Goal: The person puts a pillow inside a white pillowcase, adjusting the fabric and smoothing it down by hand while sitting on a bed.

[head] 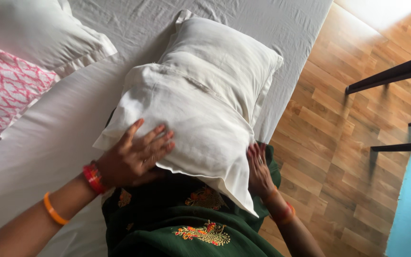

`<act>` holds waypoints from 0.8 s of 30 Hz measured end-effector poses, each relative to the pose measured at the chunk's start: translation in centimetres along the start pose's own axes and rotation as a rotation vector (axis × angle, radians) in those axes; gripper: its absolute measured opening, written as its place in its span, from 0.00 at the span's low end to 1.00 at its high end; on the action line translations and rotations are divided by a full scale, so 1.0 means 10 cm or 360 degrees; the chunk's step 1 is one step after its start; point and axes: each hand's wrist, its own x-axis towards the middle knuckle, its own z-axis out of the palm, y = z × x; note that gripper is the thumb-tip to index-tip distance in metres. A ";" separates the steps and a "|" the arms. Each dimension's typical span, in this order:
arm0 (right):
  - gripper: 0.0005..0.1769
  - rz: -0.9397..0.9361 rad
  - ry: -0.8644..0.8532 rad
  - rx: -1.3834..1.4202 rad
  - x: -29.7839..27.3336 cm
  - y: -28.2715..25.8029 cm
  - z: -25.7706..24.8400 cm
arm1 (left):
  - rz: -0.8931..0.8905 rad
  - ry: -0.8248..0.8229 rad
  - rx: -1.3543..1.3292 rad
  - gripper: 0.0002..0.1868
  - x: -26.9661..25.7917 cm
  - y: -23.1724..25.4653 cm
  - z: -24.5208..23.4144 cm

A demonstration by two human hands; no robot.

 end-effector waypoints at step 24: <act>0.15 0.0466 0.1665 0.1902 0.98 1.39 0.21 | -0.0072 0.0797 -0.0171 0.21 1.49 -0.59 0.33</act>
